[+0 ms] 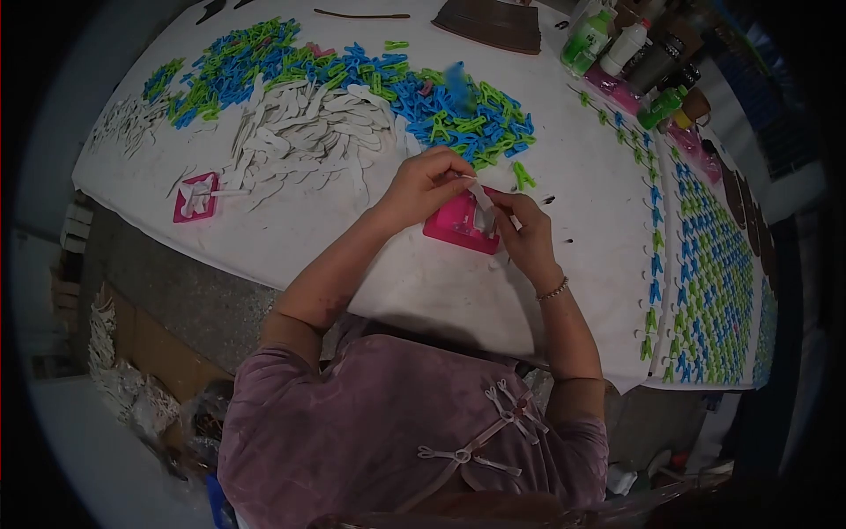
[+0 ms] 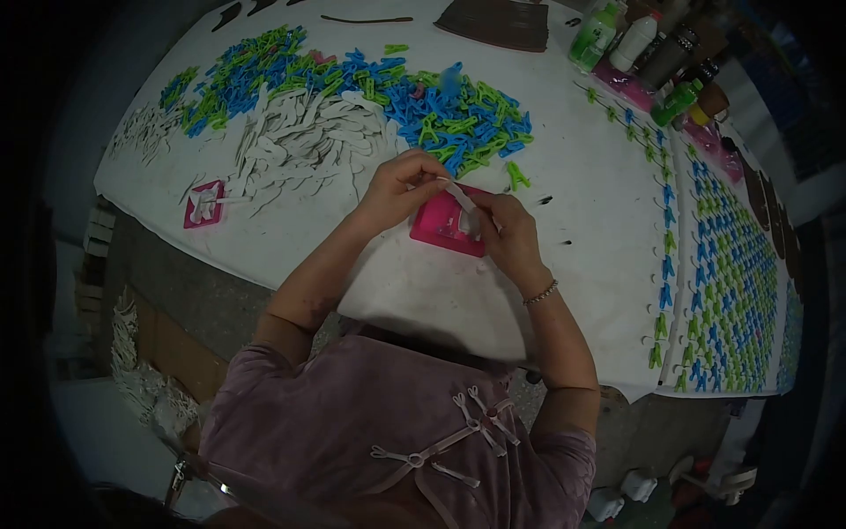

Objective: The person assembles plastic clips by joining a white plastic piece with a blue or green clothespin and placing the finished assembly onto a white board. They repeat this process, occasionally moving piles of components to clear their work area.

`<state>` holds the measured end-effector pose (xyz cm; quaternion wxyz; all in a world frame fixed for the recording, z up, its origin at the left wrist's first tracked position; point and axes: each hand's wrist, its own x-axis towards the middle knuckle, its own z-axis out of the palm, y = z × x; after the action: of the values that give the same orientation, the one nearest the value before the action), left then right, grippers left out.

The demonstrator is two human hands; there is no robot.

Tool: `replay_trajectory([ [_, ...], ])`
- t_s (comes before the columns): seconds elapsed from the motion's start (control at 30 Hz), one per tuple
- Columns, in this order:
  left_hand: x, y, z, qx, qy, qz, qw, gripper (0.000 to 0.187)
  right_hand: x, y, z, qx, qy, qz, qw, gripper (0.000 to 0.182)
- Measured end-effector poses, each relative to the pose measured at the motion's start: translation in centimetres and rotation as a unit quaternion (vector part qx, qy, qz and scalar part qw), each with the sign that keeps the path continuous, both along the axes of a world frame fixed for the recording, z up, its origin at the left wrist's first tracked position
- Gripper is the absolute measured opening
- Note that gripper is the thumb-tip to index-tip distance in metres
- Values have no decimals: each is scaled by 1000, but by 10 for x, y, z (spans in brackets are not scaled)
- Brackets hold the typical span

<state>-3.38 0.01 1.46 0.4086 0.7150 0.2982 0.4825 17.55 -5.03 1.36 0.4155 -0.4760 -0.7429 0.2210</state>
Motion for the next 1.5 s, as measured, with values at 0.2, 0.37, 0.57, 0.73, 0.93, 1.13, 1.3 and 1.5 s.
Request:
replay_trajectory([
  [0.2,-5,-2,6,35,45,8,998,12,-7,2,-7,32,-11,-14,999,16],
  [0.37,-11,-3,6,103,71,36,992,7,-4,2,-5,58,-41,-4,997,16],
  [0.57,-3,1,-15,124,150,6,981,8,16,-1,-10,131,-76,2,988,18],
  [0.73,6,0,-14,144,173,-4,974,8,24,-4,-7,120,-104,-8,987,18],
  [0.93,7,2,-17,143,168,-8,975,9,24,-3,-8,120,-106,-5,987,19],
  [1.13,18,2,-15,138,181,-25,973,9,32,-1,5,151,-119,-41,980,21],
  [1.3,28,2,-13,138,187,-33,972,10,20,2,27,140,-50,-41,988,28],
  [1.5,30,1,-18,144,187,7,972,10,11,7,15,-4,132,30,991,41],
])
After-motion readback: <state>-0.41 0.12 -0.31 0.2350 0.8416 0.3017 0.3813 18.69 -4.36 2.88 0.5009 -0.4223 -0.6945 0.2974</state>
